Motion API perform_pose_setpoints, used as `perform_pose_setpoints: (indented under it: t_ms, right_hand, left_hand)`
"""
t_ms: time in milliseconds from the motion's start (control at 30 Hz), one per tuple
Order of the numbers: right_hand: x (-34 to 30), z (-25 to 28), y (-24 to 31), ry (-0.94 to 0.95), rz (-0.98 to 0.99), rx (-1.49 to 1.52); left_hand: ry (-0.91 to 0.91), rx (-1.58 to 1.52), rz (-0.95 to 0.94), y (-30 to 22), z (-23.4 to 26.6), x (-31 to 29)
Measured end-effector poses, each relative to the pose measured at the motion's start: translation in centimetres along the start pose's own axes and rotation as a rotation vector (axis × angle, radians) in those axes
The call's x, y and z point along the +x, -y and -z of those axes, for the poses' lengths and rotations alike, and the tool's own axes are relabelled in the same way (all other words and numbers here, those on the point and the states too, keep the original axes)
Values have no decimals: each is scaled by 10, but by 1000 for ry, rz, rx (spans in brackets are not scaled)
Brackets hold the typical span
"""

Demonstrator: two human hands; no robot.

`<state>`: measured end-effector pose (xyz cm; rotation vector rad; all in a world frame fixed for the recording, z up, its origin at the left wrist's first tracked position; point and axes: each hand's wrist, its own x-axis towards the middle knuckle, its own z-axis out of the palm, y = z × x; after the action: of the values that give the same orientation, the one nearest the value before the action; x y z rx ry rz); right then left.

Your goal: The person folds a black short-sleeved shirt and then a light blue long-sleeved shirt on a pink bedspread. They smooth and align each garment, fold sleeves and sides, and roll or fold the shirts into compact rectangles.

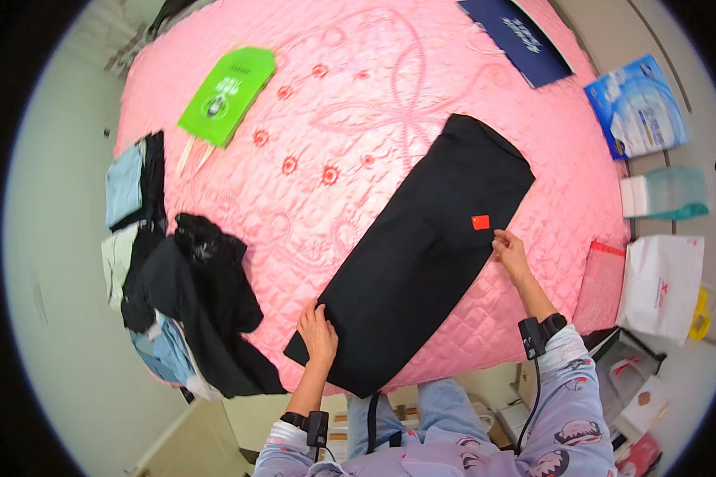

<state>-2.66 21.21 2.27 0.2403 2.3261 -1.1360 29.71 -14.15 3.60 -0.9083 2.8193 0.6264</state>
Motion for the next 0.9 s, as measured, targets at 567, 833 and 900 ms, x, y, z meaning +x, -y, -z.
perform_pose_setpoints:
  t_ms: [567,833,900]
  right_hand:
    - [22,34,-78,62,-385,-802]
    - [31,32,-88,82,-380,-778]
    - [32,33,-88,97,-391,-766]
  left_hand:
    - [-60,-314,-755,-309,-44,378]
    - [226,-19,-1050,-345,-60,461]
    - [240,114,-1116,-353,-52,465]
